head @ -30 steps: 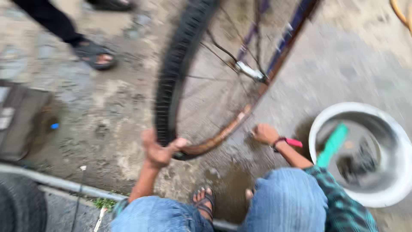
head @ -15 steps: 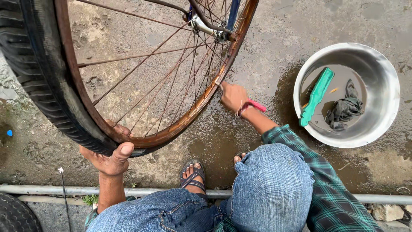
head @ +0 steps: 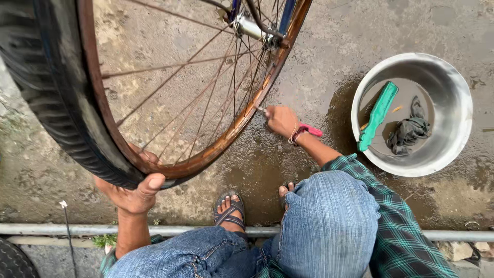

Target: The person scrubs the rim of a bicycle wheel using a small brush, repeatedly dipping it into a metal bowl of water. The person holds the wheel steady with one hand while scrubbing the rim with the other.

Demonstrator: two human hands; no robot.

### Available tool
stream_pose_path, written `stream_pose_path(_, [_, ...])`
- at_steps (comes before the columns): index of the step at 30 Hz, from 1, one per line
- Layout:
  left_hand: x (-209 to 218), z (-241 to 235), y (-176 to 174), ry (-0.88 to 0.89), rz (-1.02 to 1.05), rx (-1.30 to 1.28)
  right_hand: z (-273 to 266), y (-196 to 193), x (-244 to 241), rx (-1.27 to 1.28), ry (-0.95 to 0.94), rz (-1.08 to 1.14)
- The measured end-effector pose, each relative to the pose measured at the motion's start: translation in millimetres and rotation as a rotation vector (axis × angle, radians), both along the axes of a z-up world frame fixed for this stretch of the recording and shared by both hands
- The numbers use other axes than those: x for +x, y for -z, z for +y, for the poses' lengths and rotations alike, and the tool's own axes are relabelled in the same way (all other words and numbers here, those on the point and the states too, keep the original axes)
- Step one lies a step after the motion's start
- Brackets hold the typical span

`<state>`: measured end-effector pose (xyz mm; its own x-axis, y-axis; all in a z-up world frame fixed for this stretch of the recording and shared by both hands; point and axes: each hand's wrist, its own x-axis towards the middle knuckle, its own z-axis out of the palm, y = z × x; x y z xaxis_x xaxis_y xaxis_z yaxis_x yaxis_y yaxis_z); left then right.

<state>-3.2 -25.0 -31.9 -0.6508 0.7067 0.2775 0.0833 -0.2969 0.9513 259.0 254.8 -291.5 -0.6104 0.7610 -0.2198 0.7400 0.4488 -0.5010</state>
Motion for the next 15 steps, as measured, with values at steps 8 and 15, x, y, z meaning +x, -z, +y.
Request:
stream_pose_path(8, [-6.2,-9.6,11.4,-0.020,-0.042,0.009,7.8,14.0,-11.9,-0.048,0.073,-0.064])
stream_pose_path(15, [-10.4,-14.4,20.6,-0.019,-0.050,0.009,0.8,11.1,-6.8,-0.045,0.061,-0.064])
